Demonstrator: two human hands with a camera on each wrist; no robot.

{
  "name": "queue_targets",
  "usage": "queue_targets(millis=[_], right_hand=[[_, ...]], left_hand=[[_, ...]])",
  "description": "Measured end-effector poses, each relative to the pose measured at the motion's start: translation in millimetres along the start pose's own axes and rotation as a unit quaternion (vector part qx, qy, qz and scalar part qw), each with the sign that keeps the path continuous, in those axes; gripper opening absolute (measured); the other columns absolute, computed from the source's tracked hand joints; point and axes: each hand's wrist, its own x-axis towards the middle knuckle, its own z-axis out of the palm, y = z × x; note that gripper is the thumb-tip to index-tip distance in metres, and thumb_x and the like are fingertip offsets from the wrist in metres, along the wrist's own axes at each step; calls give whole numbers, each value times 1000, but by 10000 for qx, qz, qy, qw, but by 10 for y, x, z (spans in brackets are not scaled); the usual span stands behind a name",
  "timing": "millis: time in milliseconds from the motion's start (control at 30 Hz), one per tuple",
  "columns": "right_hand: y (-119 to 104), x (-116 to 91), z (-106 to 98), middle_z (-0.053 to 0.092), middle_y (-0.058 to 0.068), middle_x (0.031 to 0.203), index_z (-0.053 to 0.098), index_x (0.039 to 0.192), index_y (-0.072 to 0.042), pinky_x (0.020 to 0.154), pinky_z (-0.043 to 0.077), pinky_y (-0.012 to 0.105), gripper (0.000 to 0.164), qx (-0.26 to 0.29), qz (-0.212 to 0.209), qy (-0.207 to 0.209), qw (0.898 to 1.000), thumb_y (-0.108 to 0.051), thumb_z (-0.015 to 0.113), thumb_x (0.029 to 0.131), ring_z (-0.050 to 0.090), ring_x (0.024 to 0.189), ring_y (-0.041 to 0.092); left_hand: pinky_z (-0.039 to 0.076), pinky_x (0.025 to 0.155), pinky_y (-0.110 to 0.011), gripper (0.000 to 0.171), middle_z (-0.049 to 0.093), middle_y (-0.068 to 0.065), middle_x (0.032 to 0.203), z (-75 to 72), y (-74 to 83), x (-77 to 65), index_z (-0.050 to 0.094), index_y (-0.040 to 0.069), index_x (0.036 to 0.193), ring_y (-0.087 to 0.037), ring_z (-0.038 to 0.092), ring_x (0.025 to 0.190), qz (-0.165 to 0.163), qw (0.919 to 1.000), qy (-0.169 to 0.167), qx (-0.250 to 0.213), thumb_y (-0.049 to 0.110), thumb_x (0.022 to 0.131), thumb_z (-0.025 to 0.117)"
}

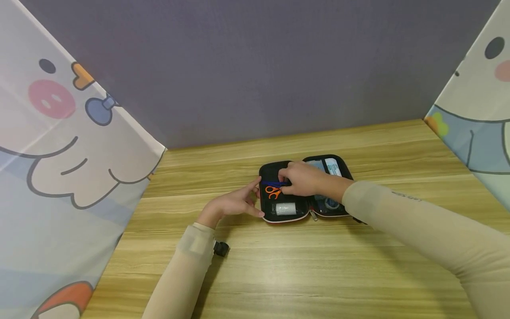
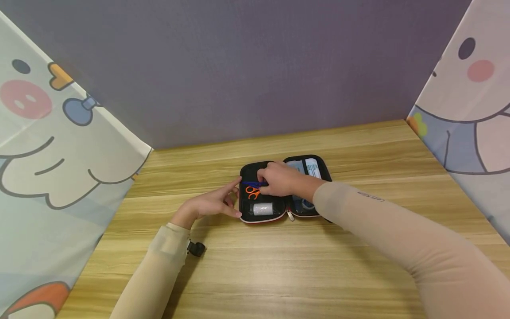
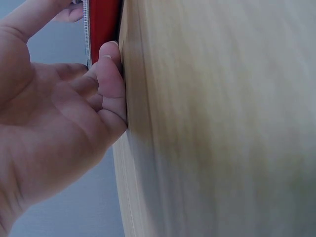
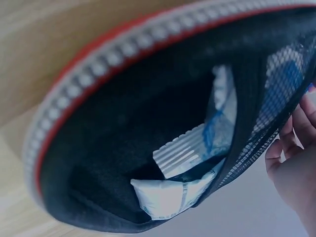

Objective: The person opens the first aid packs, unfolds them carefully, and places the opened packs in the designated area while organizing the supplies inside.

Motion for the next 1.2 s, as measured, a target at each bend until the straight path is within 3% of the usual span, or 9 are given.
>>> queue_targets(millis=[167,433,633,800,967,1200], right_hand=[[1,-15,21,72,-2,96,75,106,-17,95,47,47,22,-35,-140,-34,9999,-36,77,95,57,92,19],[28,-69,23,74,-5,108,76,108,-22,92,47,48,16,31,-483,-226,9986,-32,79,96,57,98,19],[2,-88,11,75,-3,111,78,107,-20,91,51,48,16,-86,-816,-131,9965,-29,81,95,59,100,19],[-26,-53,32,76,-1,106,76,116,-16,92,54,44,26,-366,-813,-36,9960,-32,81,96,63,97,18],[-35,-32,59,75,0,109,80,112,-17,93,54,48,24,-742,-807,101,9939,-36,80,96,64,102,22],[8,-29,80,69,2,100,83,110,-17,89,53,48,27,-348,-373,315,9982,-38,83,93,65,93,21]], left_hand=[[48,90,-33,120,45,-7,142,4,-14,5,-1,29,173,-21,53,102,-13,10000,21,49,23,91,86],[48,91,-33,121,46,-5,143,6,-18,11,-1,30,173,-22,55,103,-35,9999,53,91,24,90,87],[48,90,-32,120,45,-7,142,6,-8,7,-1,29,173,-21,54,102,19,10000,49,85,24,90,87],[48,89,-32,120,45,-7,142,6,1,7,-1,29,173,-21,53,102,12,9999,44,93,23,91,86],[47,88,-31,120,44,-8,141,5,-10,9,-1,28,173,-21,52,102,27,10000,36,62,22,91,86],[48,90,-32,120,45,-8,142,10,-9,6,-1,28,173,-21,53,101,29,10000,17,14,22,91,86]])
